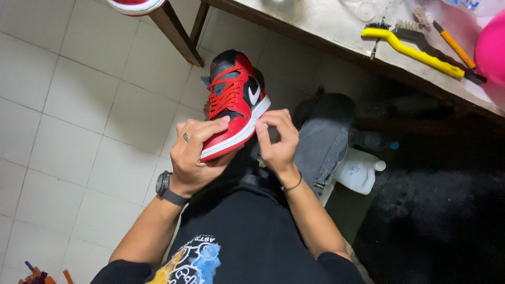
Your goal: The person scrubs a red and black high-top sneaker with a small brush, focusing on the white midsole, red outsole, and upper. They briefly spray a liquid onto the shoe and continue scrubbing different areas, including the sole and toe box.
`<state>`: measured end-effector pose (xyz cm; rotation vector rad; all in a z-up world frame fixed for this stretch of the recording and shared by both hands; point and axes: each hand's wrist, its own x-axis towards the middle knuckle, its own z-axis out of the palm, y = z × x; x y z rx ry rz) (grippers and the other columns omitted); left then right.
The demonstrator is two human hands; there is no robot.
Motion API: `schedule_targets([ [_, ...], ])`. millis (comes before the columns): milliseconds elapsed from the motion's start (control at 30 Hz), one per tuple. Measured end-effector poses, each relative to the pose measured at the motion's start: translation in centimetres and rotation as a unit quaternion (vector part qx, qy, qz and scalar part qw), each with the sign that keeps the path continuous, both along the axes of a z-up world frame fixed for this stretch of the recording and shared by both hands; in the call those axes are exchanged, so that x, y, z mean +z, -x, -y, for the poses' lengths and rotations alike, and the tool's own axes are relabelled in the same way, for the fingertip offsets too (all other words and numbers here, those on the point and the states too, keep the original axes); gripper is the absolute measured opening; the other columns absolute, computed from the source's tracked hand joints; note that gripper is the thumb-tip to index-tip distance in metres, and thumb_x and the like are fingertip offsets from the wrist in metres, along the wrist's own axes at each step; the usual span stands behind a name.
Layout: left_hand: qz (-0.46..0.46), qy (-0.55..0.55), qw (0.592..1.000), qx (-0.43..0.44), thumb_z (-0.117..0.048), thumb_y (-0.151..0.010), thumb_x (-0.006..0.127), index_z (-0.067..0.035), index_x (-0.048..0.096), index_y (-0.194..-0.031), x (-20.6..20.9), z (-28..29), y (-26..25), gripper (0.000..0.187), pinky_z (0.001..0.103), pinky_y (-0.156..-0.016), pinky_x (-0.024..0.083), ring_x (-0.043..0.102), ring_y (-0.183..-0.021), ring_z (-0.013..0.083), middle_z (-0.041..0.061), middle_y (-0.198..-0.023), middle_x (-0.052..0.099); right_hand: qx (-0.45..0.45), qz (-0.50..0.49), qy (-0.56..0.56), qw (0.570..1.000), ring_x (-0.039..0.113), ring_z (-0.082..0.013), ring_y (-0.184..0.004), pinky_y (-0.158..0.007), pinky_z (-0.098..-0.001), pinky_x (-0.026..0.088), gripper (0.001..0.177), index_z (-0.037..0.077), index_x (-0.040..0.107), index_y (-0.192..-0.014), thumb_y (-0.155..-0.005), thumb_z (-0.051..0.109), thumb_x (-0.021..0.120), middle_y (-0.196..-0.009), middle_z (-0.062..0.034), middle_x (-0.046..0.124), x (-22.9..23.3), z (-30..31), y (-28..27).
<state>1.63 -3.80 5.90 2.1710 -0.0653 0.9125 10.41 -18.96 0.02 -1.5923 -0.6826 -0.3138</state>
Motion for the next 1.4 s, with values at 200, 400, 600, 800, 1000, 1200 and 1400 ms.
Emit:
schedule_targets([
  [200, 0.001, 0.046, 0.999, 0.017, -0.016, -0.086, 0.087, -0.007, 0.074, -0.107, -0.1, 0.5, -0.5, 0.026, 0.032, -0.082, 0.047, 0.067, -0.087, 0.0252, 0.007, -0.111, 0.079, 0.009, 0.004, -0.021, 1.0, 0.061, -0.0296, -0.071, -0.072, -0.0394, 0.053, 0.011, 0.005, 0.074, -0.085, -0.092, 0.013, 0.074, -0.083, -0.0108, 0.069, 2.3, -0.5, 1.2],
  [400, -0.008, 0.043, 0.999, 0.005, -0.017, -0.087, 0.084, -0.009, 0.075, -0.107, -1.1, 1.2, 0.1, 0.023, 0.034, -0.082, 0.047, 0.065, -0.089, 0.0261, 0.006, -0.111, 0.078, 0.009, -0.021, 0.001, 1.0, 0.06, -0.0313, -0.072, -0.072, -0.0415, 0.051, 0.015, 0.004, 0.07, -0.086, -0.098, 0.013, 0.068, -0.082, -0.0122, 0.068, 3.3, -0.1, 1.7],
  [600, 0.001, 0.027, 1.0, 0.004, -0.017, -0.087, 0.083, -0.009, 0.075, -0.107, -1.1, 1.4, -0.2, 0.023, 0.034, -0.082, 0.044, 0.064, -0.09, 0.0256, 0.006, -0.112, 0.077, 0.004, 0.046, -0.014, 0.999, 0.057, -0.0289, -0.067, -0.067, -0.04, 0.052, 0.014, 0.003, 0.071, -0.084, -0.096, 0.011, 0.07, -0.078, -0.0116, 0.066, 2.2, 0.6, 0.4],
  [800, 0.001, 0.003, 1.0, 0.004, -0.019, -0.087, 0.083, -0.01, 0.074, -0.106, -0.9, 1.9, -0.2, 0.022, 0.032, -0.083, 0.042, 0.064, -0.091, 0.0255, 0.005, -0.112, 0.077, 0.019, 0.061, -0.032, 0.997, 0.057, -0.0276, -0.068, -0.067, -0.0389, 0.053, 0.013, 0.003, 0.074, -0.083, -0.091, 0.013, 0.075, -0.079, -0.0116, 0.066, 4.7, 0.4, 2.0],
  [1000, -0.003, 0.0, 1.0, 0.008, -0.018, -0.089, 0.082, -0.01, 0.074, -0.105, -0.8, 2.1, -0.5, 0.02, 0.031, -0.083, 0.041, 0.064, -0.09, 0.0242, 0.004, -0.11, 0.077, 0.003, 0.052, 0.002, 0.999, 0.059, -0.0295, -0.069, -0.069, -0.0409, 0.052, 0.014, 0.004, 0.071, -0.085, -0.097, 0.011, 0.068, -0.079, -0.0106, 0.065, 4.5, 1.1, 1.4],
  [1200, -0.01, -0.007, 1.0, 0.0, -0.017, -0.088, 0.082, -0.008, 0.073, -0.108, -0.5, 2.1, -0.7, 0.023, 0.033, -0.083, 0.041, 0.064, -0.092, 0.026, 0.006, -0.111, 0.076, -0.024, 0.066, 0.037, 0.997, 0.06, -0.0294, -0.07, -0.07, -0.0414, 0.052, 0.01, 0.006, 0.071, -0.083, -0.093, 0.006, 0.069, -0.079, -0.0089, 0.066, 4.0, 1.5, 0.8],
  [1400, -0.008, -0.022, 1.0, 0.0, -0.015, -0.087, 0.081, -0.009, 0.073, -0.107, 1.6, 2.0, -0.4, 0.022, 0.03, -0.082, 0.041, 0.063, -0.09, 0.0237, 0.005, -0.111, 0.076, -0.006, 0.064, 0.002, 0.998, 0.06, -0.0287, -0.072, -0.073, -0.0405, 0.054, 0.007, 0.005, 0.074, -0.086, -0.09, 0.01, 0.074, -0.081, -0.0094, 0.067, 6.6, 0.6, 2.1],
])
